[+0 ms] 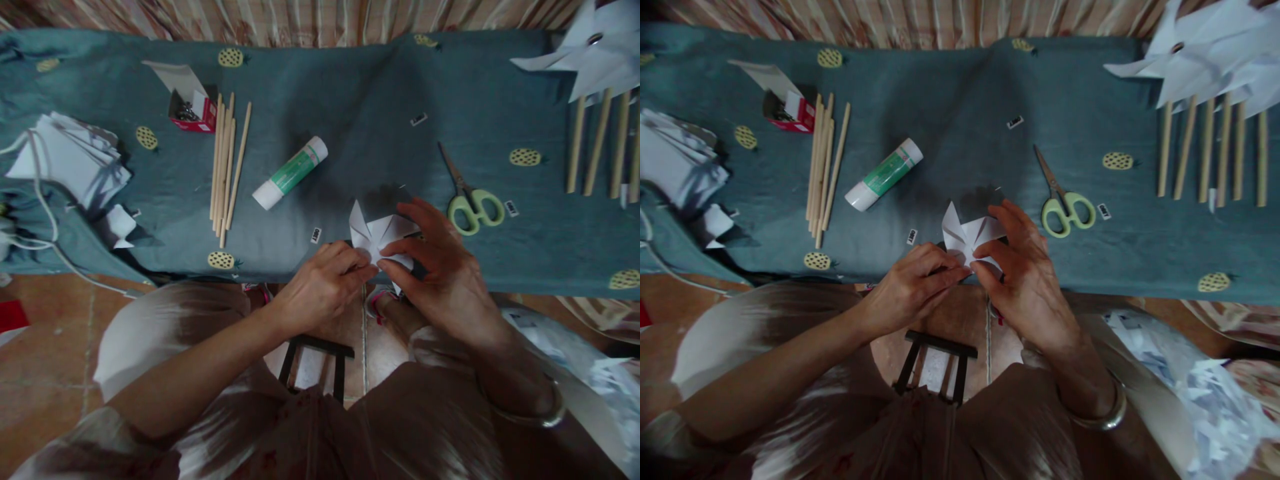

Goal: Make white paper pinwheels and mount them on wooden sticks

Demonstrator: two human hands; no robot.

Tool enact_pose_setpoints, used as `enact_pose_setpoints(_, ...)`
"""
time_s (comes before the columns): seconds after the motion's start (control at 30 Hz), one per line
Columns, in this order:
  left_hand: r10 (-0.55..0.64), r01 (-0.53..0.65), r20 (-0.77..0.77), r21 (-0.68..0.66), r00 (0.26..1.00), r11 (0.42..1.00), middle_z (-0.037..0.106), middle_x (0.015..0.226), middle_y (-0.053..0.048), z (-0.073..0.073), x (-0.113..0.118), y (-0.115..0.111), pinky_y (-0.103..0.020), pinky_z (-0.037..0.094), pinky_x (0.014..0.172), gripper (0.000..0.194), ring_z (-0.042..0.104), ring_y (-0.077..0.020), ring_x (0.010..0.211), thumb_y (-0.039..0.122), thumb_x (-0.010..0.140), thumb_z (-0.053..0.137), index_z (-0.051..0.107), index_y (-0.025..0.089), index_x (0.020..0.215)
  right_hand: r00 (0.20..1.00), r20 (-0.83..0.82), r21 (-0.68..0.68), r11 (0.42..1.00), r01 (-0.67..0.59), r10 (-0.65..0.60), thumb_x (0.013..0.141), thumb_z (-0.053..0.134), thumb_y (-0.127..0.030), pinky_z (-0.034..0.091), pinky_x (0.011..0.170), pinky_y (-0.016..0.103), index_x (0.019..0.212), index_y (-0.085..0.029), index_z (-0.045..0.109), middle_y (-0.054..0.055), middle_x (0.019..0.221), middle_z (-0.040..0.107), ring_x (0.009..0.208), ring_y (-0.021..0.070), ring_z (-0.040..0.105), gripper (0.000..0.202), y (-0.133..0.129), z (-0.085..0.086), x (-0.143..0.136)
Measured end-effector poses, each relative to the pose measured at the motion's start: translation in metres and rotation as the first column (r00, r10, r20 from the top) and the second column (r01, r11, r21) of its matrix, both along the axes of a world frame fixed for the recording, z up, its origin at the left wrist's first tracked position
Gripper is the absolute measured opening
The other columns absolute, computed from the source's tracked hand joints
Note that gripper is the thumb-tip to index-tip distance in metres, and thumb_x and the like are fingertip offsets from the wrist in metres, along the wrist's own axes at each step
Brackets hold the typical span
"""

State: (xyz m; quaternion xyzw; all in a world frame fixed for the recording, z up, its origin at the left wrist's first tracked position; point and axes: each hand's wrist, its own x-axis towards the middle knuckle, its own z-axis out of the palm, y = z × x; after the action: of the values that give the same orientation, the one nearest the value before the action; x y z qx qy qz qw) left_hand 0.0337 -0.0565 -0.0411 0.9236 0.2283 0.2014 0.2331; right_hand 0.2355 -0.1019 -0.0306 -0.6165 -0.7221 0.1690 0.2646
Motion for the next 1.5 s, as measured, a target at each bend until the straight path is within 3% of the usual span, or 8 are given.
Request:
enact_pose_setpoints(0.33,-0.007,0.007,-0.017,0.023,1.000,1.000,0.065,0.094,-0.007,0.000,-0.001,0.000,-0.032,0.051,0.078,0.021,0.057,-0.0173,0.091,0.017,0.097,0.047,0.064,0.015,0.108,1.000,-0.022,0.009,1.000,0.005,-0.005,0.086,0.061,-0.024,0.038,0.111,0.051,0.083,-0.023,0.066,0.008,0.139,0.053,0.140,0.0274,0.039,0.006,0.002,0.001,-0.003)
enact_pose_setpoints(1.07,-0.002,0.001,0.043,0.005,0.999,1.000,0.065,0.093,-0.008,0.000,0.000,0.000,-0.032,0.051,0.077,0.020,0.058,-0.0177,0.088,0.014,0.095,0.049,0.066,0.011,0.106,0.999,-0.021,-0.015,0.999,-0.042,0.042,0.088,0.054,-0.018,0.032,0.115,0.053,0.101,-0.035,0.065,-0.005,0.147,0.047,0.144,0.0292,0.032,0.024,-0.005,0.002,-0.007)
enact_pose_setpoints(1.3,-0.002,0.002,0.004,0.001,1.000,1.000,0.065,0.093,-0.009,0.000,0.000,0.000,-0.032,0.051,0.075,0.022,0.057,-0.0178,0.088,0.015,0.096,0.046,0.066,0.012,0.105,1.000,0.020,0.038,0.999,-0.010,0.009,0.086,0.051,-0.011,0.029,0.115,0.058,0.109,-0.034,0.061,-0.001,0.152,0.042,0.146,0.0304,0.027,0.034,-0.015,-0.004,-0.023)
enact_pose_setpoints(1.5,-0.002,0.002,0.005,-0.010,1.000,1.000,0.065,0.090,-0.008,0.003,0.000,0.000,-0.033,0.052,0.075,0.024,0.057,-0.0183,0.087,0.017,0.097,0.044,0.066,0.012,0.105,1.000,0.017,0.138,0.990,-0.004,0.001,0.089,0.045,-0.009,0.035,0.110,0.058,0.107,-0.027,0.062,0.007,0.143,0.053,0.144,0.0288,0.033,0.030,-0.014,-0.013,-0.028)
